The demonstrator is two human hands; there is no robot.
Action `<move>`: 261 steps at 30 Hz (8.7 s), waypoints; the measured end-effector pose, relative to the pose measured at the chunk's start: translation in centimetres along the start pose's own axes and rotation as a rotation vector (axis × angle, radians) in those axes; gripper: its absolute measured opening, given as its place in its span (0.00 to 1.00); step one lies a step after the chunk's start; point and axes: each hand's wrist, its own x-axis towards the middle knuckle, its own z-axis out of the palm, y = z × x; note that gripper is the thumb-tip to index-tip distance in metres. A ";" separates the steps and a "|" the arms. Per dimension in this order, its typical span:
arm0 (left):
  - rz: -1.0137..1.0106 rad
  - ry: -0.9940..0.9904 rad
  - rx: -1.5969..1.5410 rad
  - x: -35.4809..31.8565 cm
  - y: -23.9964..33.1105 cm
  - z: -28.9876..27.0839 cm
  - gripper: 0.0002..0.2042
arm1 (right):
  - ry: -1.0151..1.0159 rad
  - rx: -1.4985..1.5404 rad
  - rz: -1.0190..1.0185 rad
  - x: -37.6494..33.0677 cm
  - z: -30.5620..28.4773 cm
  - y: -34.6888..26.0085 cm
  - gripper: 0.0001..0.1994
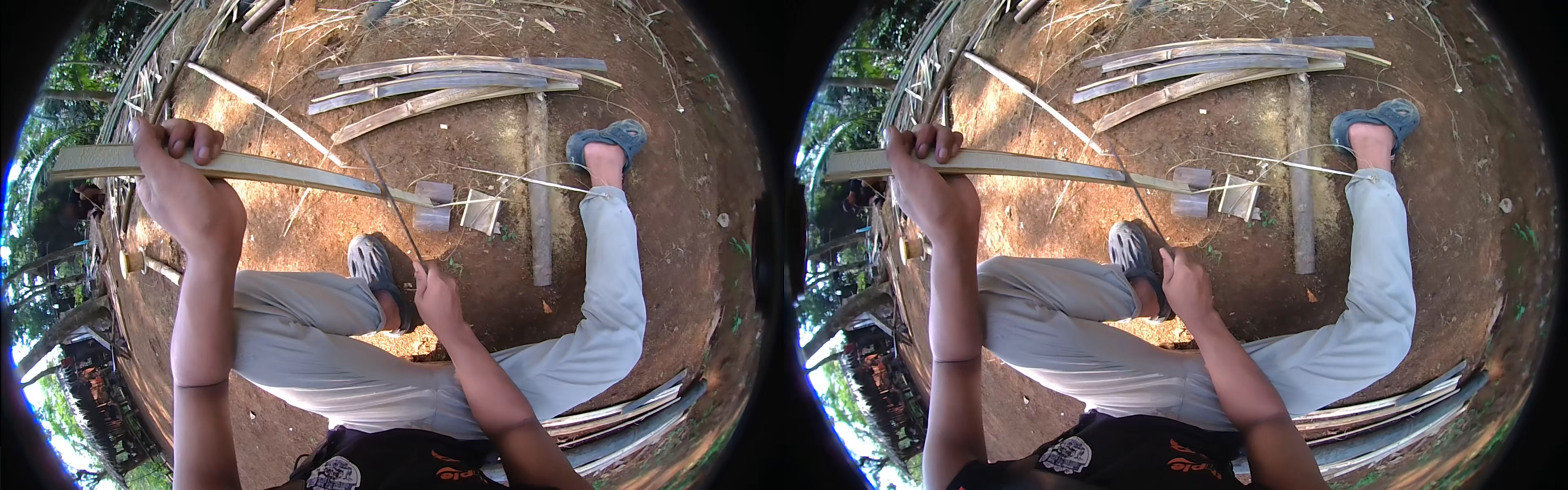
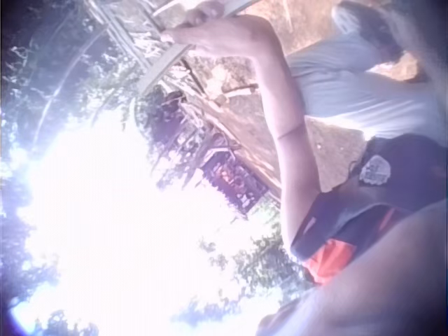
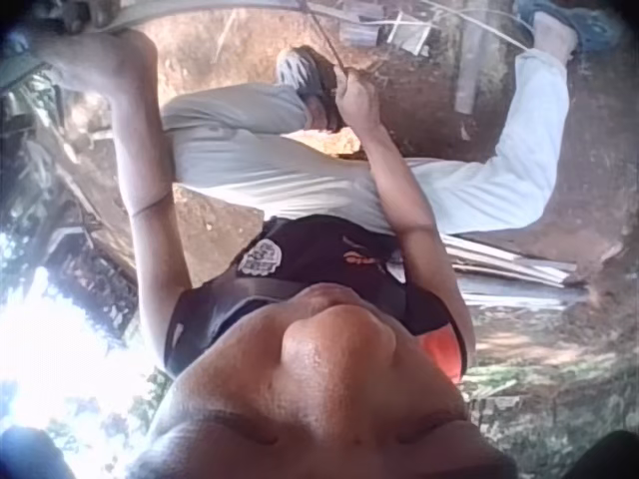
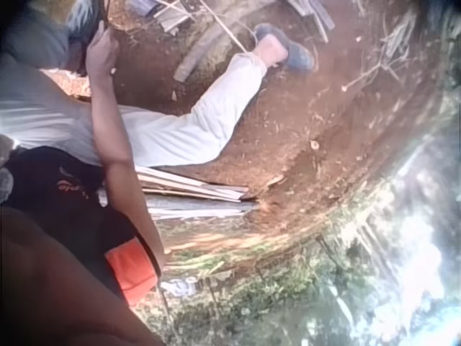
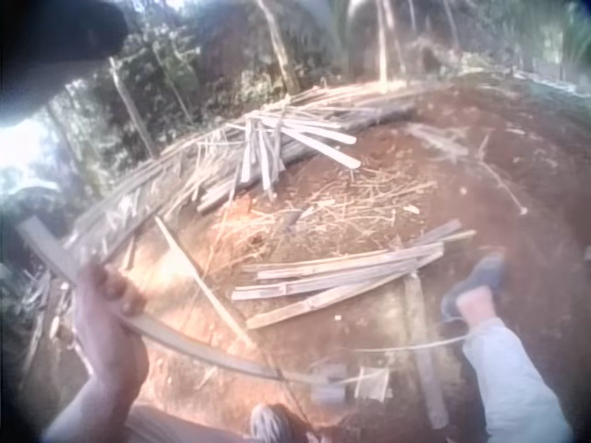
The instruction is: The person sits on the ground and uses a machete to split long bamboo poles into thin strips. They repeatedly strike the bamboo against a wooden block to drive the blade through the material, then pull the strips apart and set them aside.
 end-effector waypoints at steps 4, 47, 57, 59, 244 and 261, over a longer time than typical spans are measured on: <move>-0.003 0.021 0.013 -0.1 0.2 -0.1 0.16 | -0.081 -0.146 0.206 0.7 -0.7 3.2 0.21; 0.080 -0.059 0.117 0.1 -0.5 0.0 0.14 | -0.106 -0.052 0.061 -0.6 -1.2 -2.2 0.14; 0.079 -0.039 0.164 0.7 -0.7 -0.1 0.13 | -0.024 -0.051 -0.012 -0.7 -1.7 -2.8 0.15; 0.055 -0.036 0.159 0.1 -0.6 -0.1 0.12 | -0.015 -0.005 0.029 -0.6 -0.2 -0.8 0.15; -0.424 -1.567 1.033 2.3 -4.2 -4.4 0.43 | -0.732 0.970 0.439 1.3 -8.5 -3.4 0.18; -1.316 -1.531 0.784 -16.0 -12.9 -4.7 0.30 | -0.696 1.408 0.415 3.1 -5.9 1.7 0.17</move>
